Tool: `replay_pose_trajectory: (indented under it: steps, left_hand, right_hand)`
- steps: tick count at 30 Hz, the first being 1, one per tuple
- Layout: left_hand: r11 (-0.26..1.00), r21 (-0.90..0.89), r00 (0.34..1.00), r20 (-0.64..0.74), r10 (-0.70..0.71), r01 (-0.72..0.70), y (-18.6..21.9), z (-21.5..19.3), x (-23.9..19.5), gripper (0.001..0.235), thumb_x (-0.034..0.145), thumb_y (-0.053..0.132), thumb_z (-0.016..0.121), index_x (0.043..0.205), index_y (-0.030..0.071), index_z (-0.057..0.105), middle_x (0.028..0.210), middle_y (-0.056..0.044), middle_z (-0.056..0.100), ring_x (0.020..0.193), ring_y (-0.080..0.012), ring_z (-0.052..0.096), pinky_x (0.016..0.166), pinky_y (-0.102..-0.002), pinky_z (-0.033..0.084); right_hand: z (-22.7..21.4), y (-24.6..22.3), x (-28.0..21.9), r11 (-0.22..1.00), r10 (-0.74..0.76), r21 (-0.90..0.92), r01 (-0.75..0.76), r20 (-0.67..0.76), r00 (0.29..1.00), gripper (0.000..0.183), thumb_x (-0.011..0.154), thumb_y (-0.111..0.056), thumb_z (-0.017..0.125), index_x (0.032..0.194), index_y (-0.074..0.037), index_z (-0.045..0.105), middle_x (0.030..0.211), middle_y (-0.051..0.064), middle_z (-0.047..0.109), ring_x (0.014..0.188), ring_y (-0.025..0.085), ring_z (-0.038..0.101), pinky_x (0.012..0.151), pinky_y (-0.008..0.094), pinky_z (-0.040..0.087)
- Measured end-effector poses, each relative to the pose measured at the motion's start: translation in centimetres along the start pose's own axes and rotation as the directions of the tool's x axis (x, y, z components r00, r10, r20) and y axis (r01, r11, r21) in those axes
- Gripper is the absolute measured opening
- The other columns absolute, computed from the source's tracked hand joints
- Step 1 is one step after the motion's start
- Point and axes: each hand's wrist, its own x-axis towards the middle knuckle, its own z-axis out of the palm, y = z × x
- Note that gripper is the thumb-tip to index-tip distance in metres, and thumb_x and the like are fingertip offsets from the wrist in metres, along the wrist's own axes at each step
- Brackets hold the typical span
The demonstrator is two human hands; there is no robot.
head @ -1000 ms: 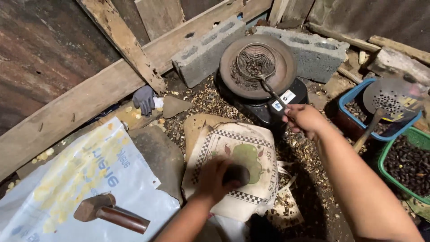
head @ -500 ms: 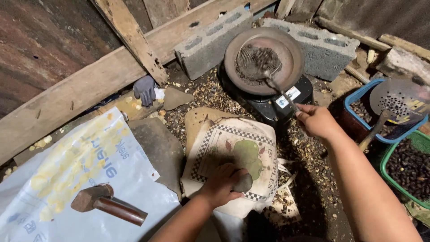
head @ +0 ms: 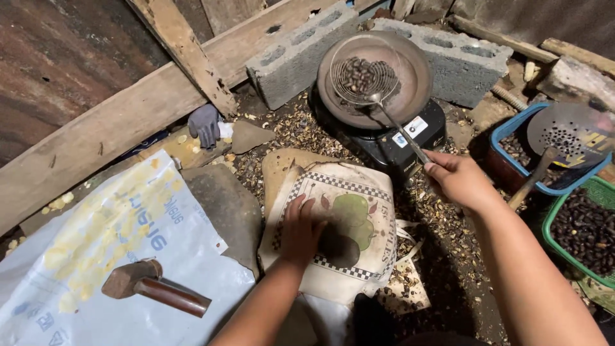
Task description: The person uses a hammer to crush yellow corn kernels on a white plastic sheet. They then transfer the crushed kernels to a small patterned tray and use a stone to grind them into a finer texture. The person also uses a metal strainer to stir dark contents in a pot on a portable stove.
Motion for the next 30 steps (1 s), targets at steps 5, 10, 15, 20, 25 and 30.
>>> replay_pose_trajectory:
  steps: [5,10,15,20,25,30]
  left_hand:
    - [1.0,-0.019,1.0,0.028,-0.006,0.006,0.8,-0.8,0.1,0.077,0.088,0.052,0.072,0.146,0.012,0.043,0.148,-0.019,0.045,0.137,-0.0444,0.048,0.115,-0.057,0.041]
    - [0.999,0.001,0.998,0.046,-0.035,0.035,0.8,-0.9,0.2,0.085,0.084,0.056,0.076,0.147,0.009,0.044,0.151,-0.02,0.044,0.142,-0.044,0.044,0.118,-0.054,0.039]
    - [0.989,-0.119,0.989,0.125,-0.074,0.089,1.7,-1.9,0.8,0.098,0.08,0.038,0.084,0.151,-0.003,0.031,0.159,-0.03,0.033,0.151,-0.0505,0.028,0.121,-0.056,0.029]
    - [0.978,-0.137,0.975,0.18,-0.132,0.158,1.7,-1.6,1.5,0.123,0.068,0.036,0.094,0.157,-0.005,0.019,0.164,-0.036,0.014,0.153,-0.055,0.018,0.123,-0.056,0.025]
    - [0.966,-0.175,0.97,0.188,-0.154,0.188,2.1,-2.2,2.1,0.135,0.066,0.057,0.086,0.158,-0.009,0.013,0.163,-0.044,-0.004,0.153,-0.0608,0.006,0.124,-0.057,0.021]
    - [0.983,-0.167,0.94,0.318,0.125,-0.074,1.9,-3.4,3.4,0.082,0.078,0.045,0.077,0.15,0.021,0.049,0.158,-0.011,0.047,0.15,-0.0423,0.036,0.116,-0.053,0.039]
  right_hand:
    - [-0.4,0.0,-0.6,0.999,0.035,0.005,-0.035,0.073,0.997,0.038,0.1,-0.019,0.063,0.137,-0.018,0.067,0.106,0.017,0.067,0.089,0.03,0.059,0.072,0.04,0.049]
    - [-0.7,0.8,-1.2,0.996,-0.049,0.084,0.043,0.066,0.997,0.037,0.1,-0.011,0.065,0.136,-0.008,0.068,0.081,0.023,0.071,0.063,0.023,0.06,0.05,0.034,0.048]
    - [-3.2,-0.4,-3.8,0.922,0.103,-0.382,-0.058,0.099,0.99,0.044,0.103,-0.028,0.058,0.146,-0.028,0.063,0.082,0.013,0.075,0.059,0.023,0.057,0.055,0.036,0.046]
    - [-4.6,0.4,-8.7,0.811,0.218,-0.581,-0.062,0.203,0.955,0.049,0.104,-0.025,0.057,0.152,-0.033,0.051,0.084,0.013,0.08,0.042,0.017,0.051,0.04,0.026,0.047]
    - [-5.2,5.5,-10.7,0.548,0.082,-0.812,0.203,0.293,0.953,0.052,0.092,-0.04,0.063,0.142,-0.047,0.052,0.109,-0.009,0.083,0.036,0.011,0.062,0.048,0.023,0.066]
    - [-6.8,2.3,-7.6,0.657,-0.32,-0.653,0.376,0.211,0.924,0.041,0.09,-0.016,0.066,0.131,-0.017,0.067,0.137,0.002,0.069,0.025,0.017,0.068,0.027,0.026,0.067]
